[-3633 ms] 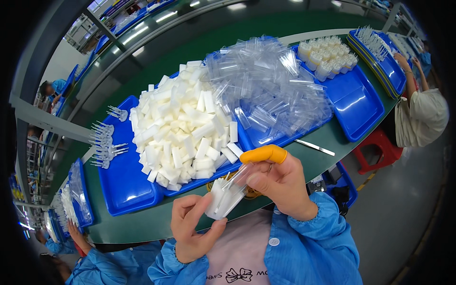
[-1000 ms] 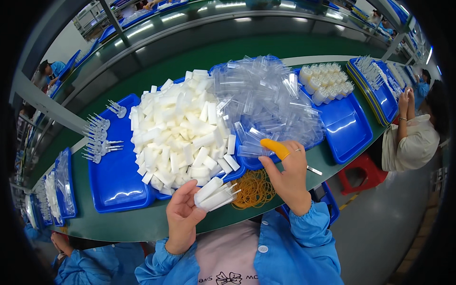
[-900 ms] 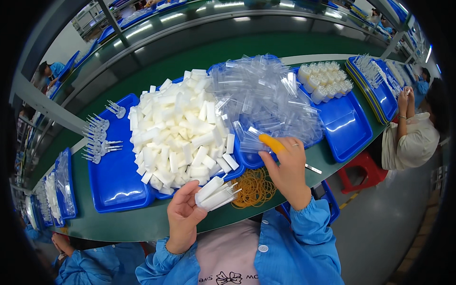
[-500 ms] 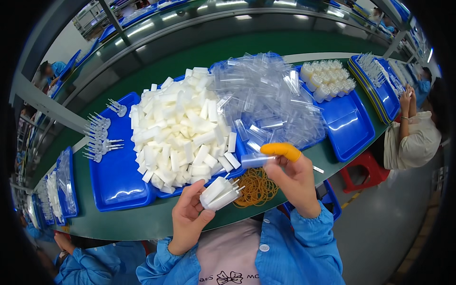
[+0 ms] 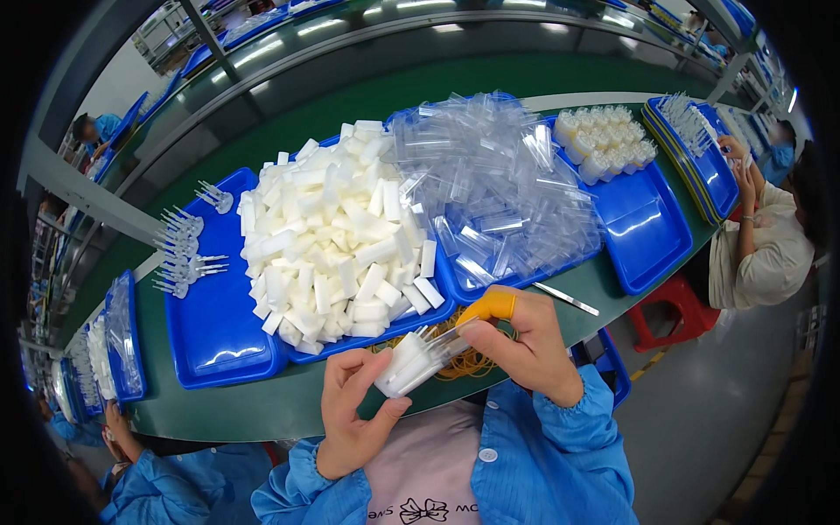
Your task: The person assembles small white plastic components by inserting them into clear plastic tubes. They then secure the assembled units with a yellow rubber band and use a tool to trim the excess plastic. The process is repeated for multiple units on a factory assembly line.
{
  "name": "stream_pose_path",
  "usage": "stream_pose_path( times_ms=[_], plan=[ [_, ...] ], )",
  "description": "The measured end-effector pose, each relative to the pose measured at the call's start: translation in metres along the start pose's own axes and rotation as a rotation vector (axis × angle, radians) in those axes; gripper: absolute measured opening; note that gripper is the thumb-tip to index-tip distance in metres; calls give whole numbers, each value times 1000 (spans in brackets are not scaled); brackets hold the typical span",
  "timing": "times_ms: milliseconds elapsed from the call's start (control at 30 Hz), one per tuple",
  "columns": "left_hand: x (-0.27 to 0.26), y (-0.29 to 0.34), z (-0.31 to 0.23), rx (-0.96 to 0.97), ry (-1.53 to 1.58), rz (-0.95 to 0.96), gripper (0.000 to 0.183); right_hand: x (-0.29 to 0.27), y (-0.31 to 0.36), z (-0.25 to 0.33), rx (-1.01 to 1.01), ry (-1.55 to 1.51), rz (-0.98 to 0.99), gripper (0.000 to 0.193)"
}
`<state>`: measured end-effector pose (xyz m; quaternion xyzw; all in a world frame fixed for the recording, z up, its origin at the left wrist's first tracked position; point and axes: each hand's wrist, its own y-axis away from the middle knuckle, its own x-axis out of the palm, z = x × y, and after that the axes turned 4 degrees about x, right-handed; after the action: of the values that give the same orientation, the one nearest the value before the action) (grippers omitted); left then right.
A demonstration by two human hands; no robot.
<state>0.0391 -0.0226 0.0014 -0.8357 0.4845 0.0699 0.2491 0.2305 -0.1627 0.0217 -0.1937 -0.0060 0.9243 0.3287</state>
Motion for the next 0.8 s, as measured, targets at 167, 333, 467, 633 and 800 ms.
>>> stream_pose_path(
  times_ms=[167,333,467,633,800],
  plan=[
    [1,-2,-3,41,-68,-4,50,-1,0,4,22,10,19,18],
    [2,-2,-6,70,-144,7,52,-4,-3,9,90,-110,77,19],
    [0,-1,-7,78,-183,51,50,-5,-6,13,-45,45,68,19],
    [2,-5,-7,29,-60,38,49,-3,-7,15,-70,99,45,18],
    [1,-6,1,115,-34,57,50,0,-6,10,9,-1,101,18]
  ],
)
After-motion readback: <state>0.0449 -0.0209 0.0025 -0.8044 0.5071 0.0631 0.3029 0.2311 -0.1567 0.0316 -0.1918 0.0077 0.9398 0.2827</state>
